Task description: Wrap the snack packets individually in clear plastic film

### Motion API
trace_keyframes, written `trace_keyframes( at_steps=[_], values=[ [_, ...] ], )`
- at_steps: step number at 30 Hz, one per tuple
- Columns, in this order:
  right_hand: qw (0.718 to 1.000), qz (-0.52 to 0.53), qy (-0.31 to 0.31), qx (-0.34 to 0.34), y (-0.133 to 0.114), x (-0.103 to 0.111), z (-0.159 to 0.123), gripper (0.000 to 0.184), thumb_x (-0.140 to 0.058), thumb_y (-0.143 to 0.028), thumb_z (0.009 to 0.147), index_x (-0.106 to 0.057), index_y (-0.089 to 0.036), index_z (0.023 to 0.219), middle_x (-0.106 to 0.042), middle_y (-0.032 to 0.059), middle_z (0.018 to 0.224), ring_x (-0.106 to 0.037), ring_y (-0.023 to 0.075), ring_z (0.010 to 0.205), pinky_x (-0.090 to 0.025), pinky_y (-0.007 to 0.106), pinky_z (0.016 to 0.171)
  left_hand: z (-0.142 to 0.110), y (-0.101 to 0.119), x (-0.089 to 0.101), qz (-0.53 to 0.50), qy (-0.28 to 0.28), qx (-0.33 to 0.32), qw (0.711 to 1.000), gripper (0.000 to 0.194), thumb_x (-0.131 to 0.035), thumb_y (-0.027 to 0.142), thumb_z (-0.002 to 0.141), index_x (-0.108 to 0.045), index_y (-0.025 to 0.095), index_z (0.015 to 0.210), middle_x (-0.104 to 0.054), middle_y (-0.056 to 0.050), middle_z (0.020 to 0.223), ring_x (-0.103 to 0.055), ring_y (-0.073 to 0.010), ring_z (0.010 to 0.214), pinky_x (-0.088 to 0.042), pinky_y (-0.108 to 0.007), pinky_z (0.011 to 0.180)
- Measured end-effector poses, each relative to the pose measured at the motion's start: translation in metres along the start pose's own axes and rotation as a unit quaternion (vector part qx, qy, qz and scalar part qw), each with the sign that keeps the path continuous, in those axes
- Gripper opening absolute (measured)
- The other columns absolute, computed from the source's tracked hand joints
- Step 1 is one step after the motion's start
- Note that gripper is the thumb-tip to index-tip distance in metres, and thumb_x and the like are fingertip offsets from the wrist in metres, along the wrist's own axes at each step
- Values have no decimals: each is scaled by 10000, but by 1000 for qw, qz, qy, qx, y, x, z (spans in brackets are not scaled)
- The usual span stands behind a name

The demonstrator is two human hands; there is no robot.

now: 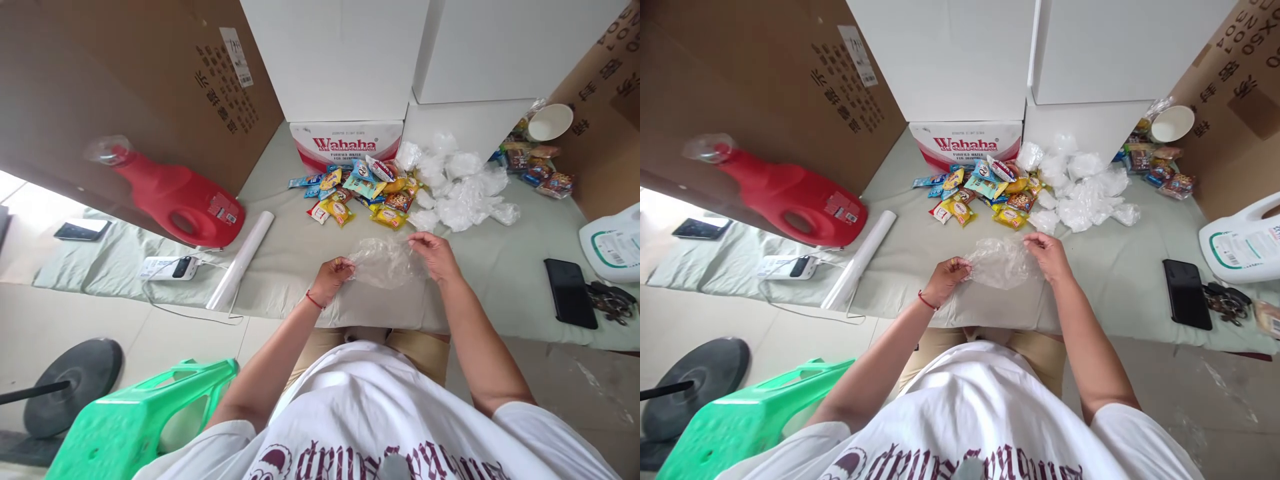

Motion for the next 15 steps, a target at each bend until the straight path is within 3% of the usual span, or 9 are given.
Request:
trace_keyframes(
  at_steps=[4,8,11,13,15],
  values=[
    [990,126,2,66,-13,16,-3,79,-717,-312,751,-675,-245,745,-671,14,889,-596,178,851,-498,309,806,-13,-1,20,16,8,1,1000,352,-852,432,655,-721,178,861,-647,1,720,-559,-124,628,-453,-276,624],
    [973,199,-82,82,-16,22,-20,170,-656,-209,740,-614,-235,577,-636,29,791,-582,193,829,-491,351,847,-28,15,44,100,-30,-24,994,441,-843,396,649,-749,176,1019,-722,-85,971,-655,-220,875,-526,-357,781],
    [959,199,-182,87,-15,13,-31,205,-646,-176,760,-629,-236,565,-611,34,707,-566,201,775,-484,376,834,-21,43,62,150,30,-74,985,370,-714,456,816,-715,186,1069,-710,-99,1078,-630,-233,984,-505,-408,922],
    [950,182,-240,86,-15,5,-36,213,-641,-173,771,-635,-234,567,-609,39,687,-560,208,755,-479,384,813,-7,62,59,171,51,-110,978,305,-622,467,913,-710,199,1029,-706,-93,1103,-613,-236,1046,-471,-412,1000],
    [942,161,-281,87,-17,-2,-38,228,-641,-193,789,-630,-232,565,-614,42,680,-556,210,743,-477,390,803,16,77,38,188,24,-137,972,299,-600,469,941,-736,204,915,-730,-88,1055,-626,-241,1046,-459,-393,1018]
  ],
)
Point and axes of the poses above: each hand's wrist, its own z-axis towards the middle knuckle, its own x-axis out of the back of the hand, y = z × x, the point moved 5 cm from there along z, towards the middle knuckle
